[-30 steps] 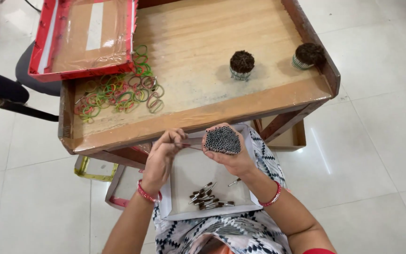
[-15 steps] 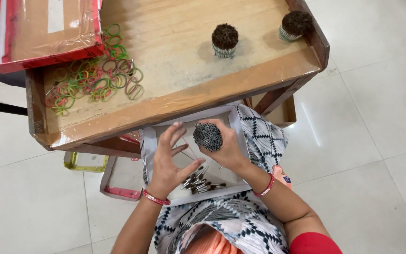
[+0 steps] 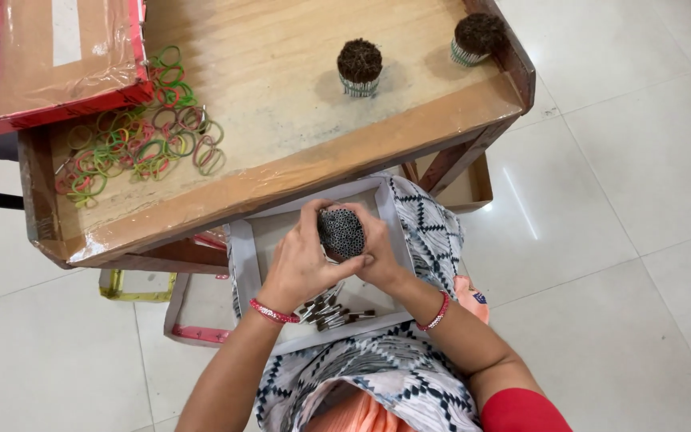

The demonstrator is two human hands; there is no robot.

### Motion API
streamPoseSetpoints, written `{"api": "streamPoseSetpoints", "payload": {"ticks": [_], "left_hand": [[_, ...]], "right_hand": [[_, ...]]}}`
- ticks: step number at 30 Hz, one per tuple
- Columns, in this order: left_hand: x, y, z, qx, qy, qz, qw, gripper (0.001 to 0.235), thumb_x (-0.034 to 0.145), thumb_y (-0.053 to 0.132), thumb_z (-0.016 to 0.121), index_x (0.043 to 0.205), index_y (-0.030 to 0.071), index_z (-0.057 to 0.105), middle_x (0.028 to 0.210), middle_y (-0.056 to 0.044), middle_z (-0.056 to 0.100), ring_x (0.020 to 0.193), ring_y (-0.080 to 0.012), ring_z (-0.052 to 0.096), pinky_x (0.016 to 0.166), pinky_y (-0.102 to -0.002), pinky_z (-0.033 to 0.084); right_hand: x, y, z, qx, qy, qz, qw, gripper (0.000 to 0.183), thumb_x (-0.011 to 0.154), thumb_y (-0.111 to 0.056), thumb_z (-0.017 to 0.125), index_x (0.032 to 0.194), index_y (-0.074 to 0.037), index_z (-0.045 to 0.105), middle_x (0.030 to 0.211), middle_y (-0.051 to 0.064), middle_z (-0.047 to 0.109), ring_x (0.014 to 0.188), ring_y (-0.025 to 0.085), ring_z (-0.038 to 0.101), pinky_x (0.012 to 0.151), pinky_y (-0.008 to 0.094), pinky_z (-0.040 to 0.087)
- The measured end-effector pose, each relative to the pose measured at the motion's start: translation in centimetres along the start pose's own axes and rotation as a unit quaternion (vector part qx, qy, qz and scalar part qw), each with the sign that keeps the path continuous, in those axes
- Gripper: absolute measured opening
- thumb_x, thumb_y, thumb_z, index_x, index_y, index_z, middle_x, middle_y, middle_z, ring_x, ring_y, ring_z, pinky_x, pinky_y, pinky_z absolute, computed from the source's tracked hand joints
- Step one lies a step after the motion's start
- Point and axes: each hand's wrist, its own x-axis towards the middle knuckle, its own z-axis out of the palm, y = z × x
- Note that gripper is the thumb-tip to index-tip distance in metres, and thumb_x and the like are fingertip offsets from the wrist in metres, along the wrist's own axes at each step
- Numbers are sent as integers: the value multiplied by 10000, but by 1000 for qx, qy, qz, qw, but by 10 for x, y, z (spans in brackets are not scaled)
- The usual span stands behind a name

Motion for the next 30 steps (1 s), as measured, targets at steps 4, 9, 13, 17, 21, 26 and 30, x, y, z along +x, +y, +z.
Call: {"api": "streamPoseSetpoints", "payload": {"ticks": [4, 9, 13, 17, 21, 26, 30], "left_hand": [[-5, -7, 2, -18, -14, -41, 999, 1026, 662, 510, 884, 1376, -37, 390, 895, -196, 740, 765, -366, 763, 690, -445, 609], [-14, -37, 10, -110, 10, -11, 994, 638, 845, 192, 785, 1375, 28, 468, 866, -121, 758, 737, -224, 760, 680, -334, 610], [-15, -38, -1, -125, 59, 94, 986, 480, 916, 67, 733, 1351, 51, 530, 945, -88, 754, 828, -182, 743, 761, -313, 604], [-26, 1, 3, -63, 78, 163, 981, 250, 907, 57, 750, 1129, 56, 636, 958, -102, 730, 842, -228, 723, 754, -338, 580], [-41, 22, 23, -146, 46, 54, 987, 129, 911, 46, 737, 1035, 28, 709, 928, -99, 733, 763, -230, 747, 682, -327, 585], [-34, 8, 22, -150, 53, 80, 984, 146, 905, 25, 728, 1052, 30, 723, 938, -104, 727, 833, -238, 752, 737, -339, 585], [-4, -15, -6, -82, 107, 144, 980, 152, 911, 2, 735, 1061, 27, 723, 1001, -130, 728, 917, -248, 731, 778, -341, 575]], "right_hand": [[0, 3, 4, 79, 47, 98, 991, 526, 774, -69, 849, 1229, 4, 598, 1010, 63, 737, 898, 114, 689, 802, 264, 589], [1, 10, 0, 133, 130, 161, 969, 377, 847, -55, 865, 1144, -5, 639, 1018, 35, 741, 910, 86, 688, 824, 248, 597], [4, 5, -1, 116, 104, 157, 975, 416, 795, -46, 867, 1142, -14, 639, 973, 25, 729, 892, 79, 678, 803, 244, 584], [14, 6, 1, 99, 120, 142, 978, 334, 812, -48, 861, 1076, -17, 658, 975, 26, 734, 868, 87, 680, 787, 245, 583], [21, 14, 6, 66, 190, 163, 966, 317, 823, -45, 862, 1084, -14, 684, 955, 35, 740, 831, 91, 680, 755, 246, 581], [16, 18, 5, 80, 206, 119, 968, 361, 856, -47, 848, 1146, -8, 636, 996, 35, 732, 878, 88, 690, 801, 237, 588], [14, 14, 3, 116, 179, 107, 971, 380, 863, -24, 844, 1180, 5, 636, 1037, 44, 745, 931, 96, 707, 848, 234, 597]]}}
